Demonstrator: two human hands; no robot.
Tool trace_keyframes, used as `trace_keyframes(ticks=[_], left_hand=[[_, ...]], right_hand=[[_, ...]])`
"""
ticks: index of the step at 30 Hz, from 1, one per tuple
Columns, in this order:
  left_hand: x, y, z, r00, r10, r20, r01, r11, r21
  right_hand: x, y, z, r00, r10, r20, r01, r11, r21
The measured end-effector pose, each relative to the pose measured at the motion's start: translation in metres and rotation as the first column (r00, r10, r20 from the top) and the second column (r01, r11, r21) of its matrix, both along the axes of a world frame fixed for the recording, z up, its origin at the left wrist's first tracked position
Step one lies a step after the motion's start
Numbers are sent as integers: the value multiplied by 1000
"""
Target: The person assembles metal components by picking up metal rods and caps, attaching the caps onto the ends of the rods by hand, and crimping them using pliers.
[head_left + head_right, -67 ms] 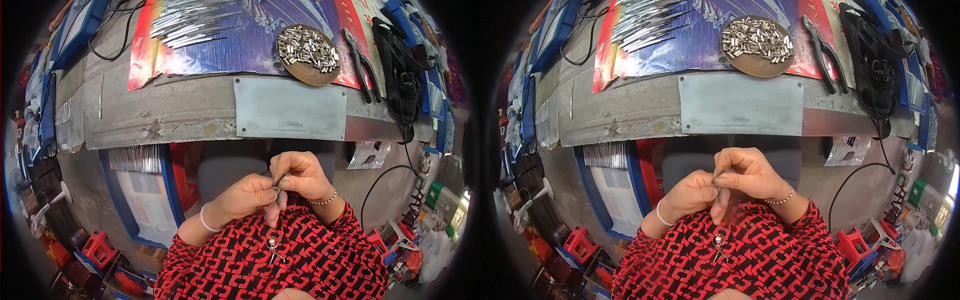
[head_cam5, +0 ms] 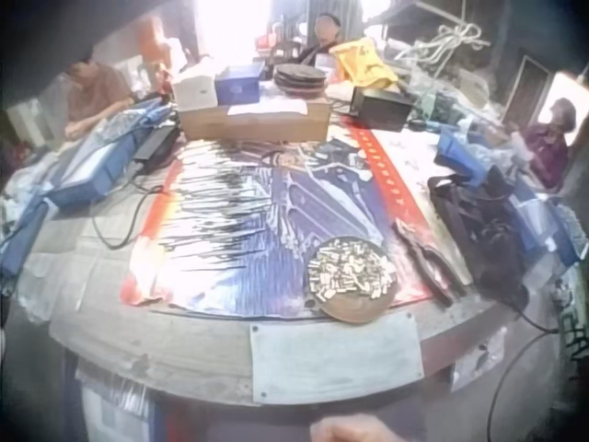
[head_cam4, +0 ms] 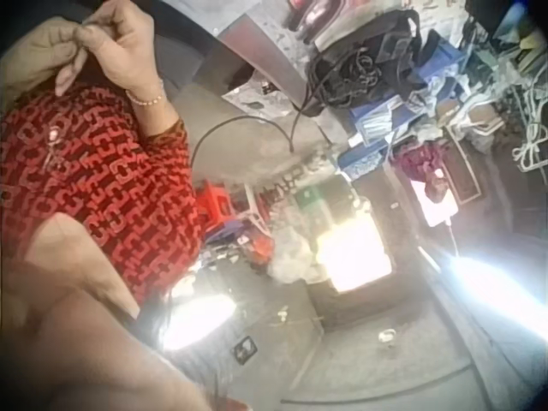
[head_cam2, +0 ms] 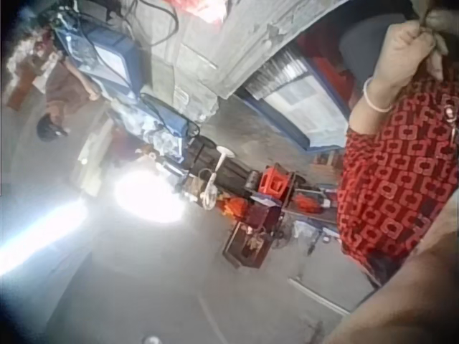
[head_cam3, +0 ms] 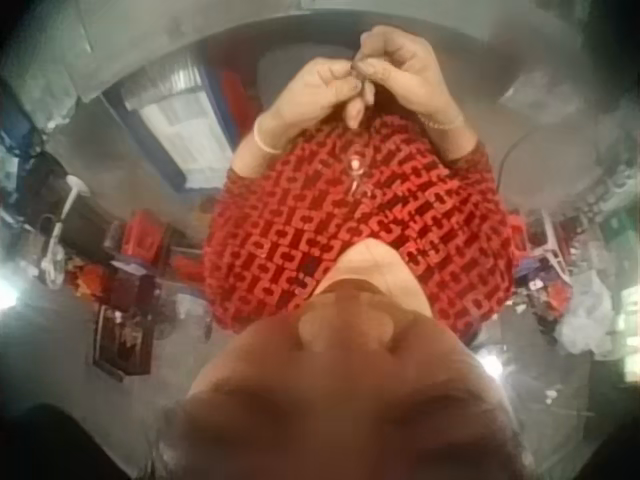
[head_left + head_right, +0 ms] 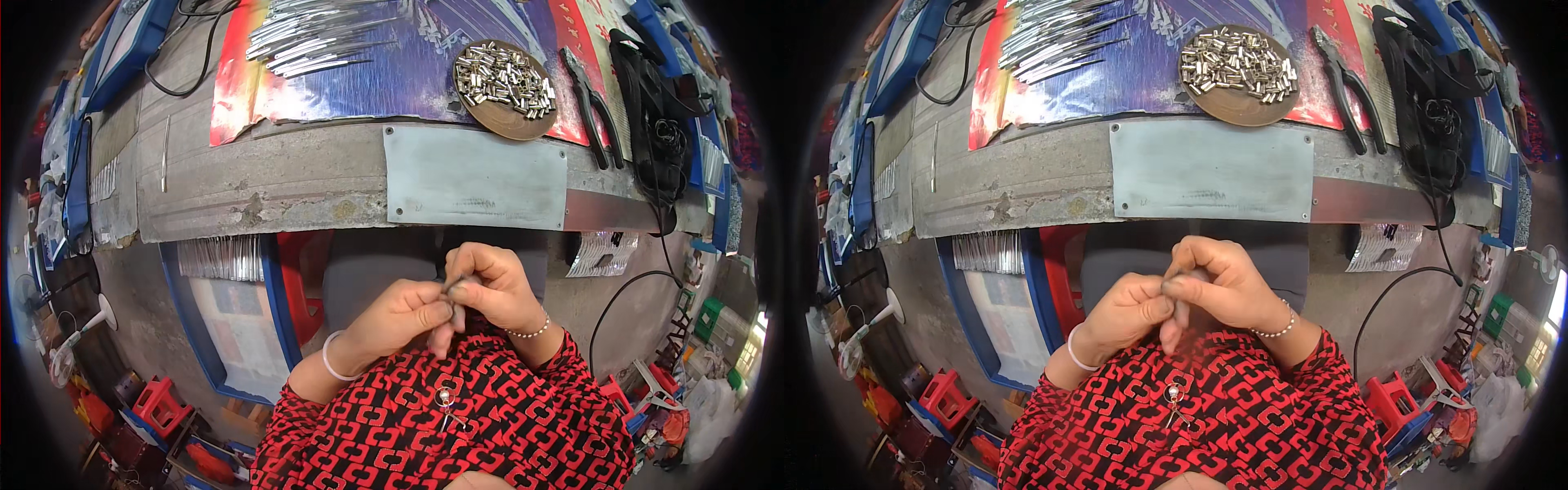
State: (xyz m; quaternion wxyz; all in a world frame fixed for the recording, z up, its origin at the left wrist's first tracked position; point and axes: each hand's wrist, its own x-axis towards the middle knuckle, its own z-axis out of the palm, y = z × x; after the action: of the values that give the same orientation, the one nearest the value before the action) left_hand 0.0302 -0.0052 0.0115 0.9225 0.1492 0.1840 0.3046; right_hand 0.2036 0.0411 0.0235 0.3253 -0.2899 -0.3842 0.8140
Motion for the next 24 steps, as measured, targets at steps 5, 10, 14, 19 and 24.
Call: trace_keyframes(ticks=[5, 10, 14, 19, 24], left_hand=[[4, 4, -2, 480, 575, -663, 161, 685, 711], [-5, 5, 7, 913, 148, -380, -91, 982, 163], [-6, 7, 10, 965, 71, -251, -75, 997, -4], [-6, 6, 7, 976, 57, -211, -51, 998, 37], [-6, 6, 7, 973, 64, -222, -46, 995, 84]], right_hand=[[-10, 6, -2, 896, -134, 424, -12, 946, 325], [4, 9, -9, 998, -57, -25, 53, 990, -131], [4, 11, -5, 999, -44, 23, 46, 996, -83], [7, 9, -2, 989, -13, 149, 3, 998, 67], [2, 4, -5, 979, -164, 122, 144, 977, 157]])
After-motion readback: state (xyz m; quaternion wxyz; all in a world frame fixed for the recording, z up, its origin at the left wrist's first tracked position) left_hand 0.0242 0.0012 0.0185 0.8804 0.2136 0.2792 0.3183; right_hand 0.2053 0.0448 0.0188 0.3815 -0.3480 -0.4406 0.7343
